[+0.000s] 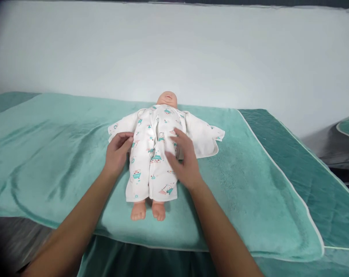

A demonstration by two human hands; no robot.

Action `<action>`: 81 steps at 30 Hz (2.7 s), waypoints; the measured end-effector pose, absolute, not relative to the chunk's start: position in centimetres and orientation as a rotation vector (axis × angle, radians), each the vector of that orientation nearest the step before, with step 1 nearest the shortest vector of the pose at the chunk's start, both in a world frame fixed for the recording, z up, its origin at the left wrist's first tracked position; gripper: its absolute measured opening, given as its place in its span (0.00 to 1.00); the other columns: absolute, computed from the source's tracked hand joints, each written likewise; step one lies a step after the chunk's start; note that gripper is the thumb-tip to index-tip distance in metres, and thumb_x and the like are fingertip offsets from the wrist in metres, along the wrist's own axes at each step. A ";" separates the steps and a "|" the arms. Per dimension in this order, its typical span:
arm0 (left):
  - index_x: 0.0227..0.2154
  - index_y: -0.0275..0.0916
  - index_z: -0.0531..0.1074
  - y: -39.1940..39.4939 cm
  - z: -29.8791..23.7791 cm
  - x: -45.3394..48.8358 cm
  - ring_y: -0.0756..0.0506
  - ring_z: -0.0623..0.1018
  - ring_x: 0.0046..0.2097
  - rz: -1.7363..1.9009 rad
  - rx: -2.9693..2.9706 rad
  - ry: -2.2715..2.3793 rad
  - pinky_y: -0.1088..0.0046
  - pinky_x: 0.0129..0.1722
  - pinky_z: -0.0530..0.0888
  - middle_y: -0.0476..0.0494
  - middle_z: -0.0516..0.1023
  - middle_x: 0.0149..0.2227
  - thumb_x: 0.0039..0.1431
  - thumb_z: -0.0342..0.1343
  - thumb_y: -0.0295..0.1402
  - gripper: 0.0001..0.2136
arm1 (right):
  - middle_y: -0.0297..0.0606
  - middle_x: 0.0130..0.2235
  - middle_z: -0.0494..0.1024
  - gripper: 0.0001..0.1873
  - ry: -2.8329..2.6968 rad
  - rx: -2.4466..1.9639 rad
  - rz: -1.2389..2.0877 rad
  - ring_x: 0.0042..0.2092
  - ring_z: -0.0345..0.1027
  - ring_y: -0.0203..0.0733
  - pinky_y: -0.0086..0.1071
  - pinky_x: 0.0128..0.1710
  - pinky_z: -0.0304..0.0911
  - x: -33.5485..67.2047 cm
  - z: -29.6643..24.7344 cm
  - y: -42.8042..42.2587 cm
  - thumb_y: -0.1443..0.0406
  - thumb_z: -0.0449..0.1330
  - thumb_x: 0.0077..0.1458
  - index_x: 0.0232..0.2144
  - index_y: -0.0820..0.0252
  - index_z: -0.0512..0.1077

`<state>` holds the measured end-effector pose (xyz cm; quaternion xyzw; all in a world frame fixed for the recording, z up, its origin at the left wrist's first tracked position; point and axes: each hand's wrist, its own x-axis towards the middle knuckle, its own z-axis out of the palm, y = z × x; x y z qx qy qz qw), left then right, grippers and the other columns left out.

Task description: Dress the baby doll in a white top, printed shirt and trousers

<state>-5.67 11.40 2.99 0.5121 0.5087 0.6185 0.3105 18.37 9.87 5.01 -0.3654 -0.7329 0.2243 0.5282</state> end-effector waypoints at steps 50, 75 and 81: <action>0.54 0.43 0.69 -5.5 4.8 -1.0 0.38 0.69 0.59 1.032 2.421 1.558 0.56 0.59 0.68 0.42 0.75 0.52 0.62 0.54 0.25 0.18 | 0.44 0.50 0.73 0.15 -1.807 -1.272 0.417 0.52 0.68 0.48 0.46 0.50 0.68 17.9 0.9 -4.9 0.70 0.58 0.62 0.51 0.55 0.68; 0.55 0.43 0.68 -8.5 0.8 -2.1 0.42 0.72 0.55 1.259 2.345 1.704 0.61 0.52 0.72 0.39 0.71 0.52 0.65 0.57 0.25 0.17 | 0.36 0.38 0.74 0.06 -1.856 -1.129 0.653 0.41 0.70 0.39 0.32 0.41 0.66 22.9 2.1 -4.4 0.69 0.53 0.67 0.37 0.56 0.68; 0.42 0.44 0.71 -8.5 0.6 -3.4 0.46 0.76 0.44 1.321 2.111 1.529 0.70 0.43 0.75 0.46 0.73 0.42 0.64 0.57 0.28 0.06 | 0.48 0.55 0.73 0.18 -2.063 -1.320 0.224 0.57 0.64 0.52 0.45 0.57 0.63 21.3 2.5 3.9 0.74 0.53 0.61 0.53 0.62 0.70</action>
